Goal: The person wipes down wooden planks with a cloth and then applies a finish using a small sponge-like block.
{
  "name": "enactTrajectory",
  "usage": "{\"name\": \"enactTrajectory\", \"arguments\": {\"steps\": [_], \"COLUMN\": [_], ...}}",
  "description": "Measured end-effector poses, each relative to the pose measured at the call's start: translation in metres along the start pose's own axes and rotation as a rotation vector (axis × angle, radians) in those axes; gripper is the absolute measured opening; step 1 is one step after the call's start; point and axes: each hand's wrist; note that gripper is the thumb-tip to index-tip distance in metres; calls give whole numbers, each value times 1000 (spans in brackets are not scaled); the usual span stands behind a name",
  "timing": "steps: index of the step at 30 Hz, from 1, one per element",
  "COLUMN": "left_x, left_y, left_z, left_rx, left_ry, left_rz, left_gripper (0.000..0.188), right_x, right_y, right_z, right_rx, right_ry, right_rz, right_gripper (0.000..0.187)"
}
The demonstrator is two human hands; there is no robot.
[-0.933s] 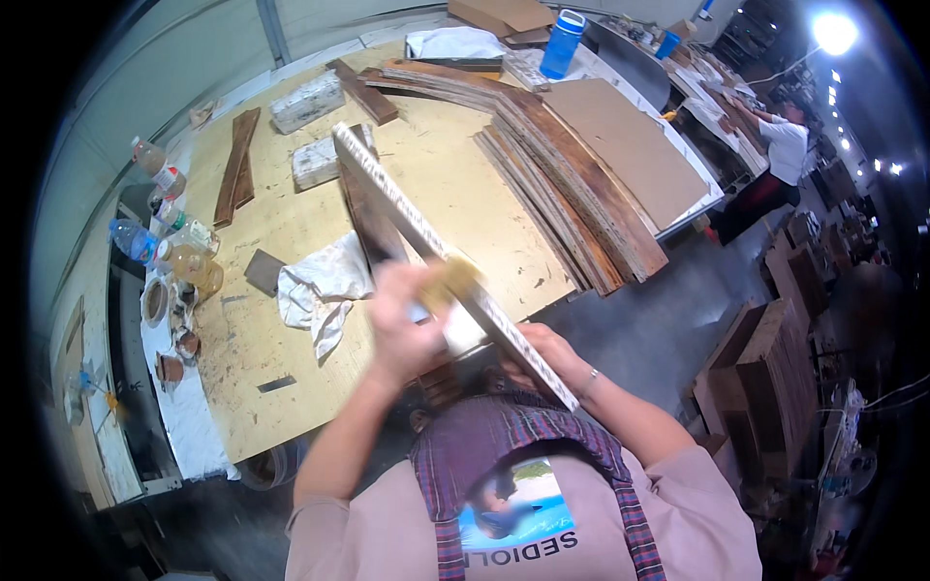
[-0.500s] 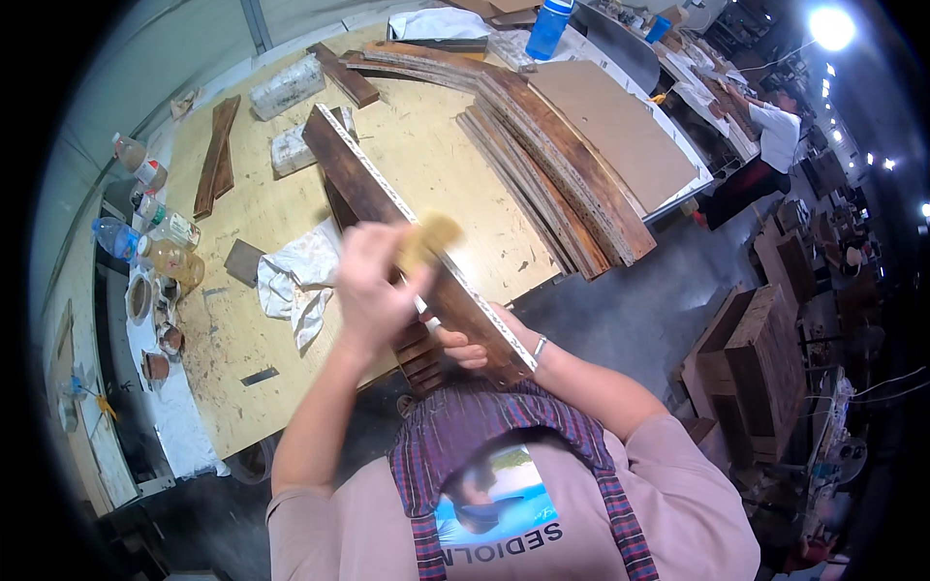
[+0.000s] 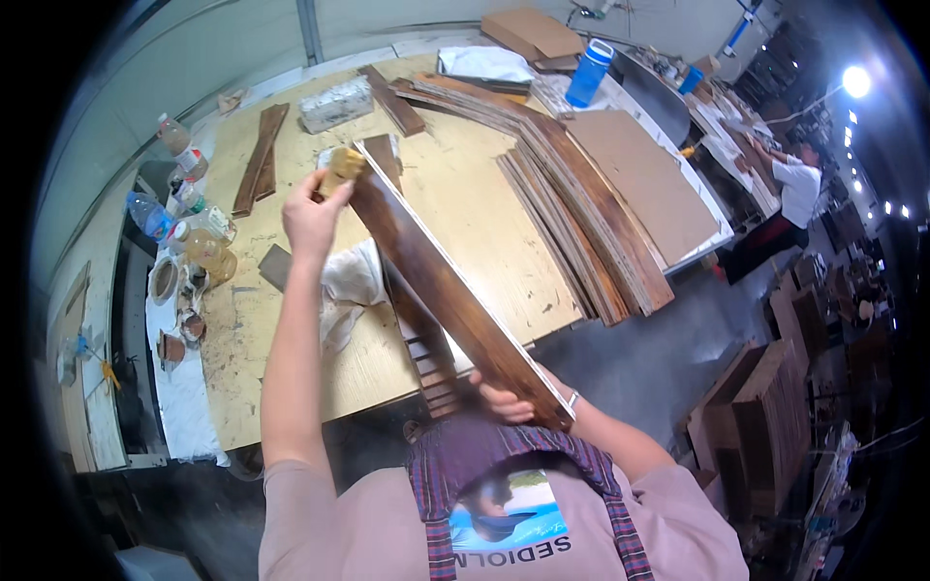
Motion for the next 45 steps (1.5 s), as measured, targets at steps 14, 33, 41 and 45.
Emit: {"name": "enactTrajectory", "arguments": {"steps": [14,33,41,45], "left_x": [21,11,-3,-2], "left_y": [14,115,132,119], "left_z": [14,-87,-108,-111], "left_rx": [102,-99,-470,-620], "left_ry": [-82,-1025,-1563,-1209], "left_rz": [-254,-279,75,-171], "left_gripper": [33,33,40,35], "right_x": [17,-102,-128,-78], "right_y": [13,-67,-65,-59], "right_z": [-39,-32,-37,-45], "right_rx": [74,1369,164,306], "right_ry": [92,627,478,684], "right_rz": [-129,-1975,-2628,-2292], "right_gripper": [41,40,70,74]}}
Point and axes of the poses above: each hand's wrist, its own z-axis towards the middle knuckle, its own x-axis out of the back of the hand, y = z × x, and after that the axes turned 10 degrees about z, right-handed
